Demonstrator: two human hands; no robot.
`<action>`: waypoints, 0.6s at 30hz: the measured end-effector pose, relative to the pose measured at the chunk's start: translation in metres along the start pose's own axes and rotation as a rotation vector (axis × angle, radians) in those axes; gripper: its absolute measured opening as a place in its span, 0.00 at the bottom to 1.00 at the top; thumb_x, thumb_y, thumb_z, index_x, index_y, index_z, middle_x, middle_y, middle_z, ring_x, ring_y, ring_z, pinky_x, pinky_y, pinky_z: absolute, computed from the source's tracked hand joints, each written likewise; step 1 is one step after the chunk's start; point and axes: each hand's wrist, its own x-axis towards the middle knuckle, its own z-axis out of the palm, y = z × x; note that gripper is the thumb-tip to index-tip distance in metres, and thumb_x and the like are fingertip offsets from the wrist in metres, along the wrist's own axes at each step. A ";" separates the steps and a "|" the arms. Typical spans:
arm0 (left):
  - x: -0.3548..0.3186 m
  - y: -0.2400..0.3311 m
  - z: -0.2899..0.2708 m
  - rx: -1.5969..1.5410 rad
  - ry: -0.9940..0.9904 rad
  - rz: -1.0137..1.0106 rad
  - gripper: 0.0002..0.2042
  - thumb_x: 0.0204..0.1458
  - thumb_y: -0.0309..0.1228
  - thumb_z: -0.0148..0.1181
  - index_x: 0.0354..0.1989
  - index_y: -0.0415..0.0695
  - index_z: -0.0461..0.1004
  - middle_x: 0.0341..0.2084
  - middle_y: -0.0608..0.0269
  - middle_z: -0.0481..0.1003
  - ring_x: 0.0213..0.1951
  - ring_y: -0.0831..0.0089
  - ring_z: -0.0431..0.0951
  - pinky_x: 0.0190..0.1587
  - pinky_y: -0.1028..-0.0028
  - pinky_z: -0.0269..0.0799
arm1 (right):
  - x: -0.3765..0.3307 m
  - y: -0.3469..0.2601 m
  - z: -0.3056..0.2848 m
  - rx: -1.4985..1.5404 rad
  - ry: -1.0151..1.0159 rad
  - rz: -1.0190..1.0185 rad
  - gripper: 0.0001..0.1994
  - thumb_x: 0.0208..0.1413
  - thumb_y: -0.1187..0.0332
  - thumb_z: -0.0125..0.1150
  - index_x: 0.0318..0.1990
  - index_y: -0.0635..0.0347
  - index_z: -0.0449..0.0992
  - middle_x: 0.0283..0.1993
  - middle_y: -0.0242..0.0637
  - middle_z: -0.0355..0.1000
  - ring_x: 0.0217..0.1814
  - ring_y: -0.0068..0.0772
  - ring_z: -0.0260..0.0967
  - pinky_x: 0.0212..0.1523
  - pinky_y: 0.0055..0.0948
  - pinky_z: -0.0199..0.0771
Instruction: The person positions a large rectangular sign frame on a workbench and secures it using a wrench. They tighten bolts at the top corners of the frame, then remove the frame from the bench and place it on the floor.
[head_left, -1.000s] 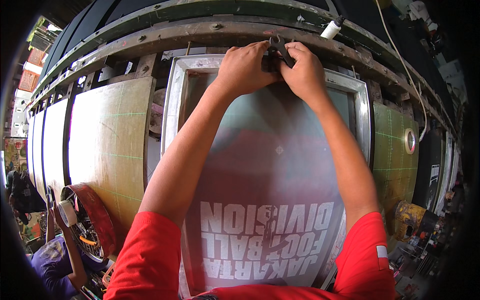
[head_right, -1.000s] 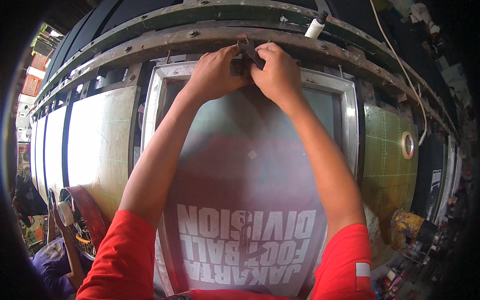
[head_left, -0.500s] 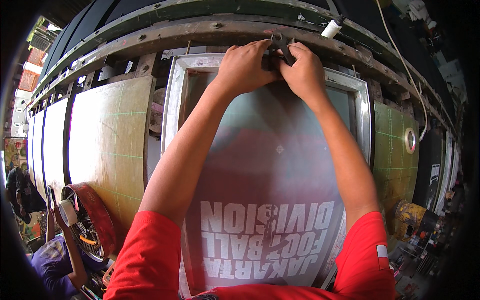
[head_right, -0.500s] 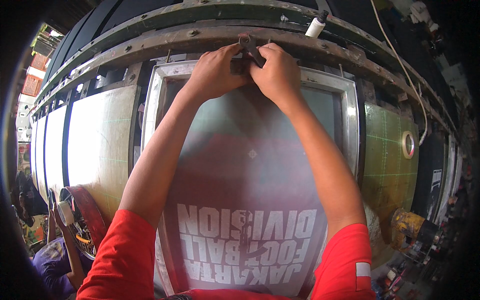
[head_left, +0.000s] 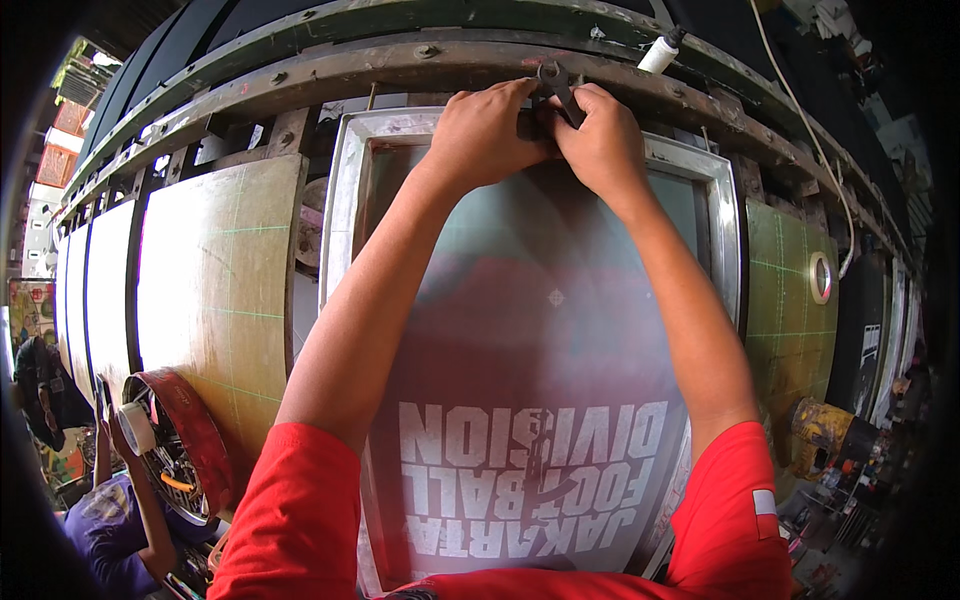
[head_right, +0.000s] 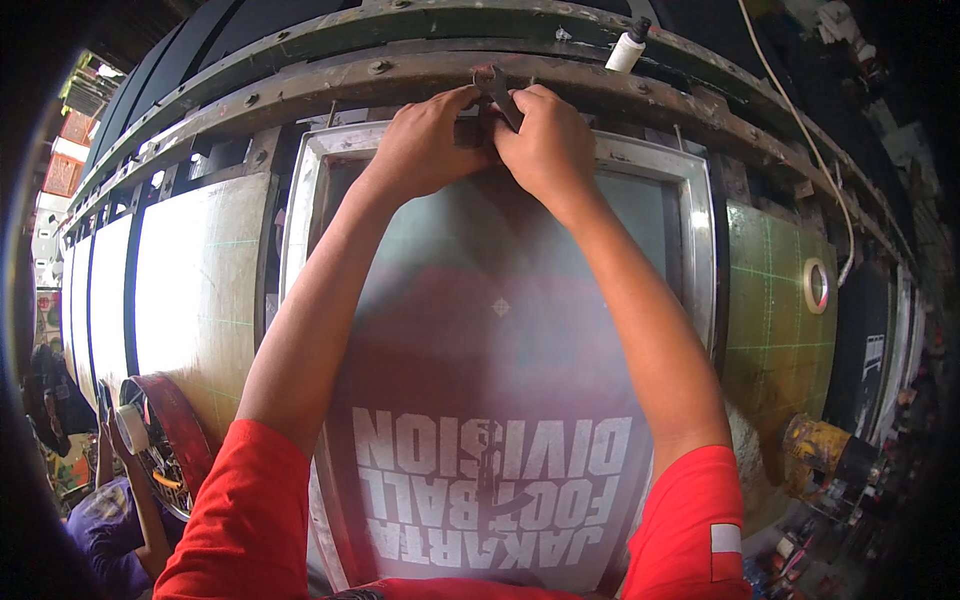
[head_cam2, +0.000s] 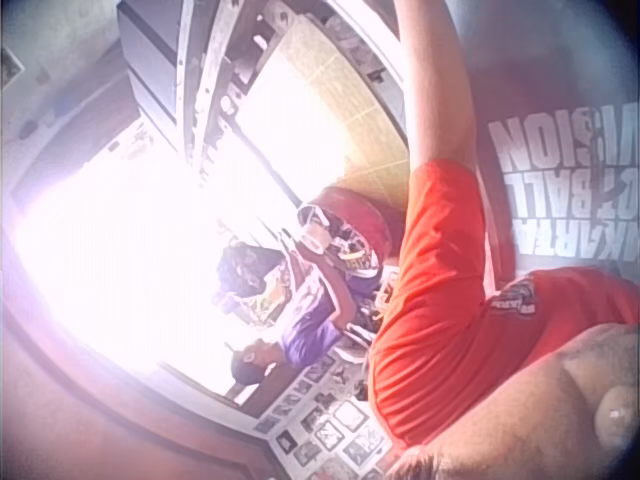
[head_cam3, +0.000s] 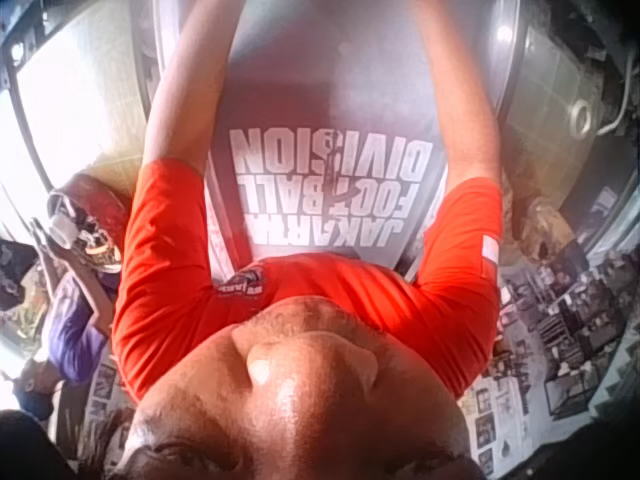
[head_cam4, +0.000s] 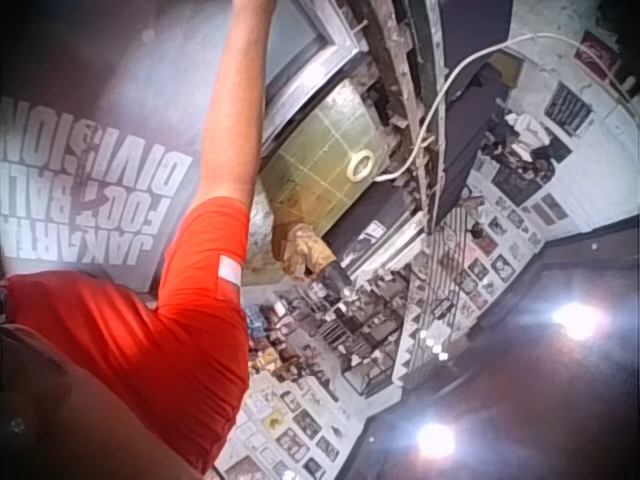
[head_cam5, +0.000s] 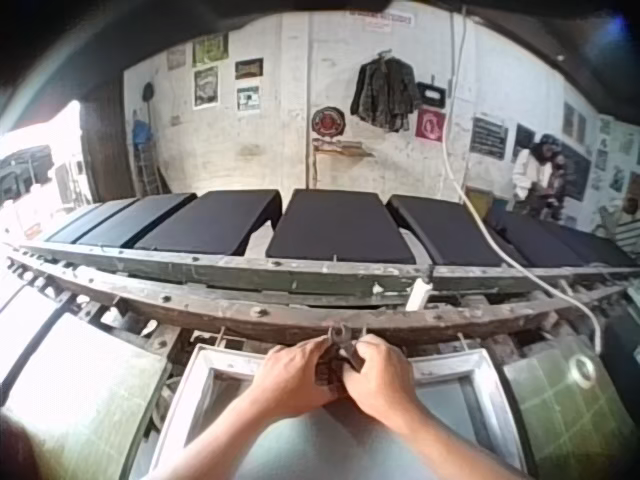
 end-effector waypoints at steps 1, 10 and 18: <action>0.000 0.001 0.000 0.003 0.013 0.010 0.37 0.39 0.49 0.69 0.57 0.39 0.70 0.51 0.53 0.76 0.53 0.61 0.76 0.55 0.62 0.66 | 0.000 -0.001 -0.001 -0.035 -0.016 0.037 0.14 0.50 0.60 0.64 0.38 0.62 0.79 0.38 0.41 0.76 0.39 0.50 0.74 0.37 0.44 0.73; 0.001 0.002 -0.002 -0.004 -0.018 -0.006 0.35 0.39 0.46 0.67 0.56 0.38 0.70 0.50 0.51 0.76 0.52 0.60 0.76 0.55 0.61 0.67 | 0.000 -0.008 -0.004 -0.113 -0.024 -0.012 0.12 0.50 0.64 0.66 0.37 0.64 0.77 0.37 0.42 0.75 0.38 0.50 0.74 0.38 0.40 0.73; 0.001 0.005 -0.003 -0.016 -0.015 -0.022 0.37 0.38 0.50 0.69 0.55 0.38 0.71 0.46 0.52 0.78 0.50 0.60 0.77 0.54 0.61 0.67 | 0.001 0.004 -0.005 0.031 -0.035 -0.041 0.14 0.48 0.62 0.66 0.39 0.61 0.79 0.39 0.39 0.75 0.40 0.50 0.74 0.38 0.44 0.73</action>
